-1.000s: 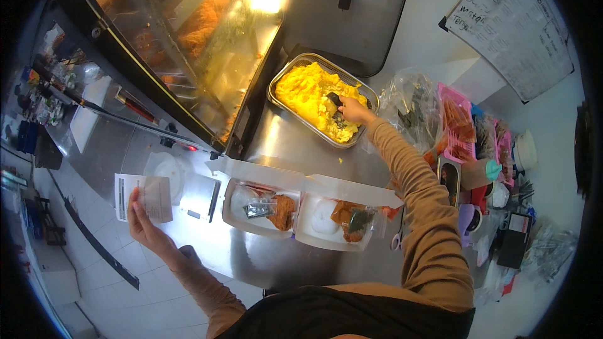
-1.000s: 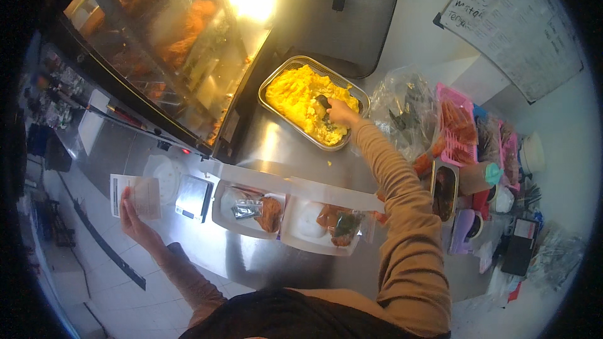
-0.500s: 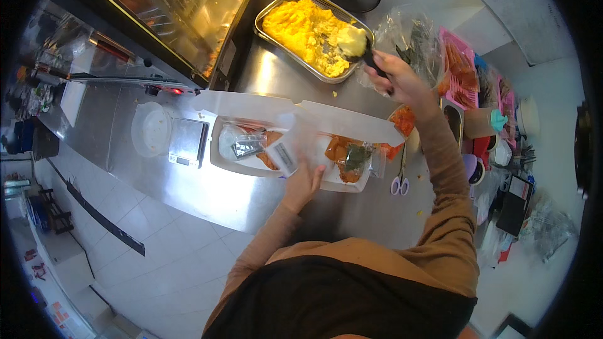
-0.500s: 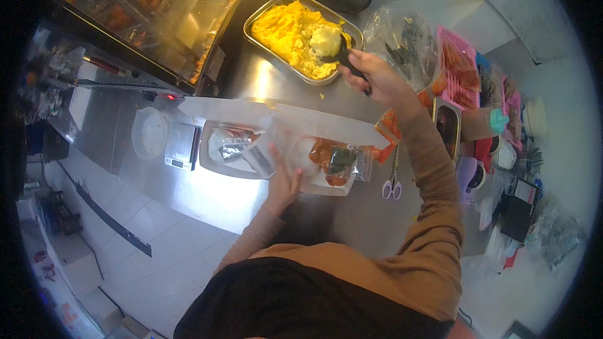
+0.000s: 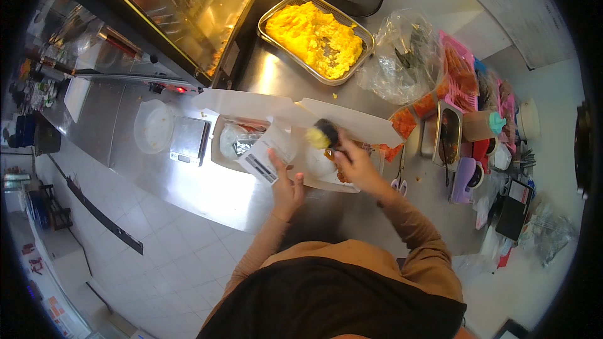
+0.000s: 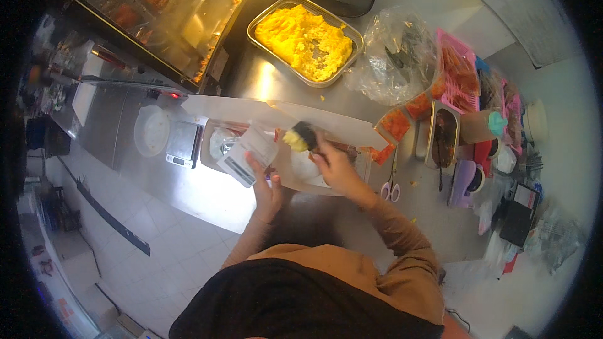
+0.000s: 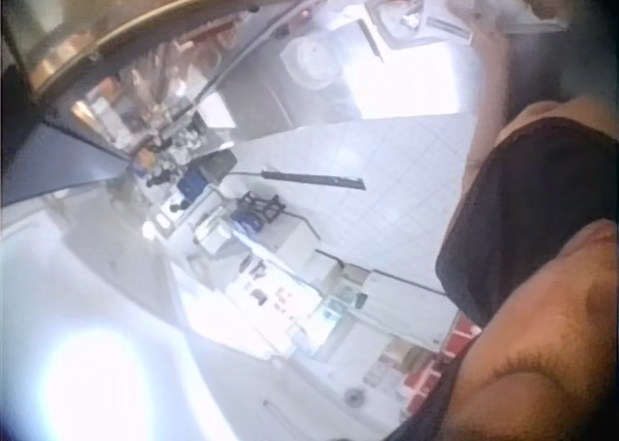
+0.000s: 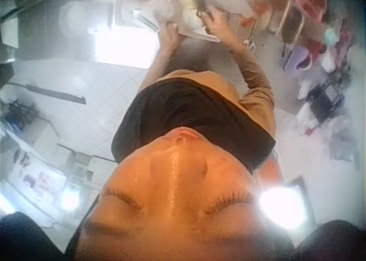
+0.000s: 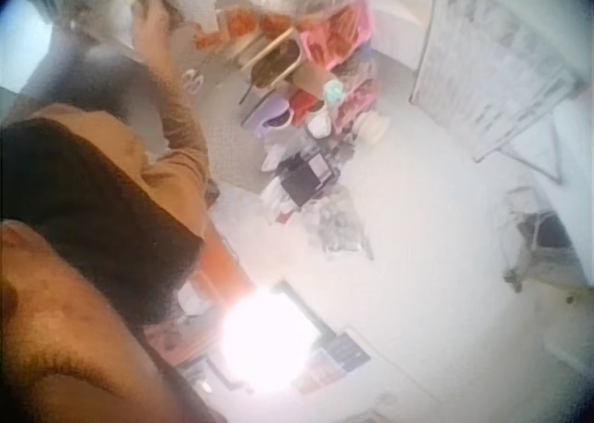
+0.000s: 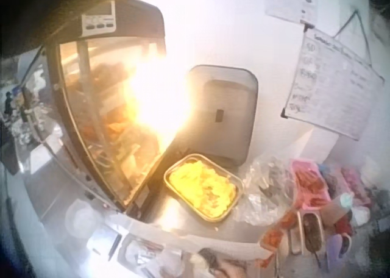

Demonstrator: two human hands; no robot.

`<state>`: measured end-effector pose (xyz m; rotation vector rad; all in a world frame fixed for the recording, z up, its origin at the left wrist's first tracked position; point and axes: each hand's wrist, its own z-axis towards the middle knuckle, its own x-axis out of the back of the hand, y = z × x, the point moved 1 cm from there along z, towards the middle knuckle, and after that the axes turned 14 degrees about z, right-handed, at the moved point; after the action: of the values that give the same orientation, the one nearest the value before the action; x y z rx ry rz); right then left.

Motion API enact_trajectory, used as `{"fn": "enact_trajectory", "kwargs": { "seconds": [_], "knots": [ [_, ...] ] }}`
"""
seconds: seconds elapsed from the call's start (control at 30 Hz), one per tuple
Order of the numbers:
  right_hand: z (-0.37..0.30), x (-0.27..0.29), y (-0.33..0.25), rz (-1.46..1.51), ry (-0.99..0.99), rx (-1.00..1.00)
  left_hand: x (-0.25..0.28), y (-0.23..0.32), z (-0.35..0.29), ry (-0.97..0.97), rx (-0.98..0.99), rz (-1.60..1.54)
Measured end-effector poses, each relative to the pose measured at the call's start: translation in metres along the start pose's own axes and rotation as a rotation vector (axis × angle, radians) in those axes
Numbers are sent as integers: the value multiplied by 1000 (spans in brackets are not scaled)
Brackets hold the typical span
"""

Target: The person scoops a green mixture into a paper cup, places it in a takeaway box, and adds ice from a rice cooker. They then use tongs to place fried chicken pieces into the box, add a side of yellow food, and close the box after writing on a receipt.

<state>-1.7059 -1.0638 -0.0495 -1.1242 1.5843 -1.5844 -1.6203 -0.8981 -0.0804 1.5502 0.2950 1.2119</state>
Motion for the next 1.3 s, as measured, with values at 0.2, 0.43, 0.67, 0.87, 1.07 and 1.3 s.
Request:
{"fn": "enact_trajectory", "kwargs": {
  "seconds": [0.2, 0.43, 0.67, 0.87, 1.07, 1.3],
  "knots": [
    [17, -30, 18, -622, 66, 499, 52, -17, 9, 288, 42, 99],
    [39, 33, -80, 617, 168, 41, 104, -54, 13, 715, 197, 66],
    [229, 101, -36, 579, -131, -371, 120, -73, 14, 843, 387, 36],
    [313, 65, 19, -618, -79, 374, 130, -70, 18, 838, 454, 50],
    [287, 63, 25, -992, -195, 113, 131, -89, 18, 855, 477, 48],
    [309, 80, 36, -840, -139, -15, 129, -77, 31, 813, 391, 23]
  ]
}}
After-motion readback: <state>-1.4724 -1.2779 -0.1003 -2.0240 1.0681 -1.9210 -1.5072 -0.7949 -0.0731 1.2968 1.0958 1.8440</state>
